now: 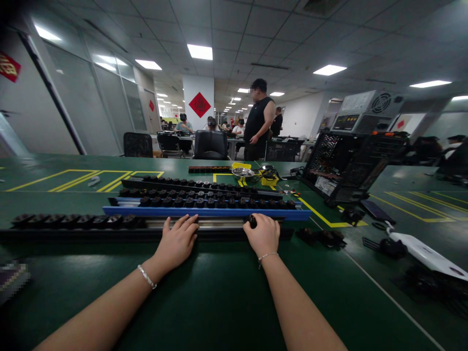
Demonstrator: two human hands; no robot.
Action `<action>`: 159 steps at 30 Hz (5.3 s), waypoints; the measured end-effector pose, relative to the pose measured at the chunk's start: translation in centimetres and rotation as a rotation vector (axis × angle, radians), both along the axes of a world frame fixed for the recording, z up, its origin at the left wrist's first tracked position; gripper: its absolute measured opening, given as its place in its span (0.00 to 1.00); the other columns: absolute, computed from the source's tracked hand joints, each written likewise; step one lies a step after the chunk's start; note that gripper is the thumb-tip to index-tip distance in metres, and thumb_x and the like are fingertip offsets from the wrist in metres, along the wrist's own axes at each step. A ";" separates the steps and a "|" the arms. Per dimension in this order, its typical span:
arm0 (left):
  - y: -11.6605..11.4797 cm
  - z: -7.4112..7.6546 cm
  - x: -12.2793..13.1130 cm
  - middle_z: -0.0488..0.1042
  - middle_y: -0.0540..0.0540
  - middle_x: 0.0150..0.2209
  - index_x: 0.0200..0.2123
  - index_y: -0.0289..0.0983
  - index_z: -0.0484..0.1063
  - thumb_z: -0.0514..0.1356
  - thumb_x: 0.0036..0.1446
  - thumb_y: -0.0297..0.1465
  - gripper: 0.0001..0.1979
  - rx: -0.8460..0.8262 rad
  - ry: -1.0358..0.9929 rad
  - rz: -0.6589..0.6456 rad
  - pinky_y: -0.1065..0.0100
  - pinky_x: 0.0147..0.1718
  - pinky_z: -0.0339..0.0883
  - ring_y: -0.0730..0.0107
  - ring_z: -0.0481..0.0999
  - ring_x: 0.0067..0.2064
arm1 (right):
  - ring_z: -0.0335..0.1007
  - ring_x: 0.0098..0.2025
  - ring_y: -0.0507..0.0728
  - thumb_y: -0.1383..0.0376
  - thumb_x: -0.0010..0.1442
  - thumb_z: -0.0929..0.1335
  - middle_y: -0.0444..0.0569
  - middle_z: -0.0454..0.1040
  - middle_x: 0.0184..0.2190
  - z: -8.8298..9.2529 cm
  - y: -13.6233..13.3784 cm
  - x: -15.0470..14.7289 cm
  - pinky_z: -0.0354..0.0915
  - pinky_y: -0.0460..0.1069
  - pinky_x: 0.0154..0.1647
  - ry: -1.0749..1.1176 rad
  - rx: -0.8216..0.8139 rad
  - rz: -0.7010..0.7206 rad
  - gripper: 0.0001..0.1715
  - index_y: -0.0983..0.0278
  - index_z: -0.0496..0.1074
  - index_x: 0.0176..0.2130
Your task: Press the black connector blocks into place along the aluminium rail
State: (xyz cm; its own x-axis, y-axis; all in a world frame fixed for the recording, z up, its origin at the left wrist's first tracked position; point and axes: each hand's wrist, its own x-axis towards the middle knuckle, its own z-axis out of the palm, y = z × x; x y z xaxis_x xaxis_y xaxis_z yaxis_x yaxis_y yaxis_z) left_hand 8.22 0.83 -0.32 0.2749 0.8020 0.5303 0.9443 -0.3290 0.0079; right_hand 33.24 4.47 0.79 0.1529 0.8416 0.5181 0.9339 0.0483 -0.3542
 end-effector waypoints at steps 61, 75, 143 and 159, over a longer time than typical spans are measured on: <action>0.1 -0.2 -0.1 0.64 0.47 0.58 0.44 0.44 0.69 0.48 0.58 0.31 0.14 0.003 0.018 -0.005 0.36 0.55 0.44 0.54 0.61 0.58 | 0.63 0.49 0.61 0.59 0.51 0.62 0.49 0.75 0.42 -0.1 0.3 2.5 0.52 0.56 0.50 0.008 -0.010 -0.116 0.19 0.60 0.73 0.40; 0.1 -0.2 -0.1 0.64 0.47 0.58 0.45 0.44 0.69 0.48 0.58 0.31 0.14 0.006 0.012 -0.001 0.36 0.55 0.43 0.54 0.60 0.59 | 0.63 0.49 0.60 0.58 0.53 0.60 0.49 0.73 0.45 -0.3 0.5 3.3 0.48 0.59 0.53 0.027 -0.049 -0.128 0.20 0.61 0.71 0.42; 0.1 -0.2 0.0 0.65 0.45 0.57 0.44 0.44 0.70 0.49 0.58 0.31 0.14 0.007 -0.003 -0.002 0.38 0.55 0.45 0.54 0.61 0.58 | 0.69 0.38 0.60 0.52 0.47 0.65 0.52 0.73 0.38 -0.4 1.6 7.4 0.62 0.51 0.37 0.409 -0.139 -0.324 0.28 0.62 0.68 0.45; 0.0 0.0 -0.1 0.65 0.45 0.57 0.44 0.43 0.70 0.49 0.57 0.31 0.14 0.002 -0.001 -0.005 0.38 0.55 0.46 0.54 0.61 0.58 | 0.69 0.37 0.60 0.52 0.47 0.65 0.51 0.74 0.36 -0.9 1.8 8.3 0.62 0.51 0.38 0.417 -0.110 -0.343 0.26 0.62 0.70 0.44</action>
State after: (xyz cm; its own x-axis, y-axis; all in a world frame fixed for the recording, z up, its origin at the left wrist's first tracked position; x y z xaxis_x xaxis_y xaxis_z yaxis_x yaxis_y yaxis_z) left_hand 8.15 0.84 -0.33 0.2779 0.7996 0.5324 0.9428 -0.3334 0.0087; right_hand 41.49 6.25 -0.07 0.6013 0.7533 0.2663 0.6689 -0.2922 -0.6836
